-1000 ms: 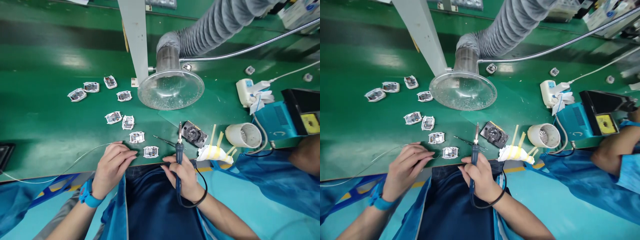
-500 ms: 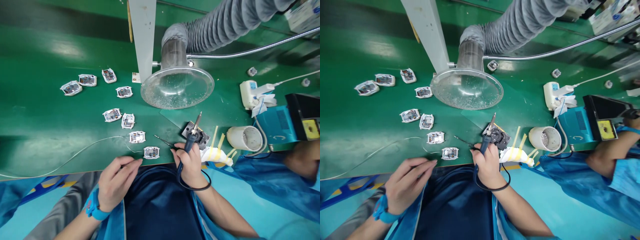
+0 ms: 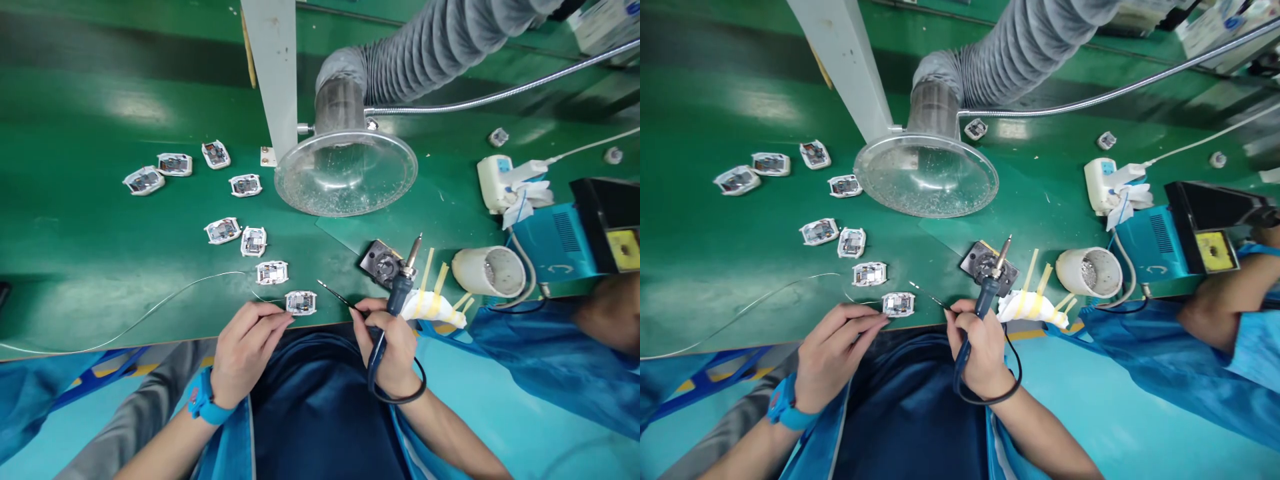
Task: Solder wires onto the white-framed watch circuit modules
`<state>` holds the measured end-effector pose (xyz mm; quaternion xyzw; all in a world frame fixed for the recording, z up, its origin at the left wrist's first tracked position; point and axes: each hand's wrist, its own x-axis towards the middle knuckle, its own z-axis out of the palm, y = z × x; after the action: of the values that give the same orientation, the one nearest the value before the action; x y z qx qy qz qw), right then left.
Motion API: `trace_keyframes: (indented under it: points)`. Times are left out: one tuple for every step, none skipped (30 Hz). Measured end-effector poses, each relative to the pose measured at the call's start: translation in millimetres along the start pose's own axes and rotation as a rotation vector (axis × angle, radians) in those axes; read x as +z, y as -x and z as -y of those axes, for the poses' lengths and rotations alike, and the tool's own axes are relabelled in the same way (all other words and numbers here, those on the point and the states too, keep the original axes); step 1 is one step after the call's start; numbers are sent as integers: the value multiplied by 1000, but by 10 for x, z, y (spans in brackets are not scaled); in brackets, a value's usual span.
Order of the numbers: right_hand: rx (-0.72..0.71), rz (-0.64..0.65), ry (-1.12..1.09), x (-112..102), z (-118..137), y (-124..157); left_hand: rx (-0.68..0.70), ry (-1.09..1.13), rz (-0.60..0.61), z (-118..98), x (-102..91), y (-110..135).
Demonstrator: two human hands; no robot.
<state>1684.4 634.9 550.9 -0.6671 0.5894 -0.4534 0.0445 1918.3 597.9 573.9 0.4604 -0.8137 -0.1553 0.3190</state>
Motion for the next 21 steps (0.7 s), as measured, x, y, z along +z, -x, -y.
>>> trace_keyframes:
  points:
    - [-1,3,-10,0,22,21,4,-4,-6,3,3,9]
    - [-1,6,-21,2,43,38,10,-7,-14,7,9,17]
    - [-1,9,-34,4,61,49,16,-12,-21,12,15,24]
    - [-2,11,-48,7,77,54,21,-18,-24,18,21,30]
    - [-3,14,-60,10,91,54,25,-28,-26,27,28,35]
    - [-5,17,-70,13,105,50,28,-38,-29,36,33,42]
    - [-6,20,-79,17,118,44,33,-49,-32,46,36,49]
    - [-6,22,-88,22,132,35,38,-61,-34,53,36,57]
    - [-7,23,-100,27,150,27,45,-70,-38,57,32,65]
    - [-4,24,-114,34,173,19,47,-71,-44,54,24,72]
    - [-1,27,-134,43,202,13,38,-58,-49,43,11,79]
    - [1,37,-162,55,237,10,15,-28,-48,24,-7,82]
    - [2,55,-196,71,278,9,-23,27,-38,-1,-31,83]
    - [-3,79,-238,93,322,11,-68,106,-14,-30,-60,80]
    - [-10,104,-286,120,367,14,-111,199,21,-60,-95,73]
    - [-24,123,-337,151,408,18,-146,298,60,-84,-137,64]
    - [-40,136,-388,186,442,21,-164,394,96,-101,-188,52]
    - [-57,142,-435,221,466,23,-169,467,121,-107,-248,39]
    - [-80,149,-469,255,478,24,-172,502,126,-102,-316,26]
    - [-111,161,-484,284,479,26,-179,492,101,-85,-392,13]
    - [-148,177,-479,307,469,29,-194,443,52,-59,-471,2]
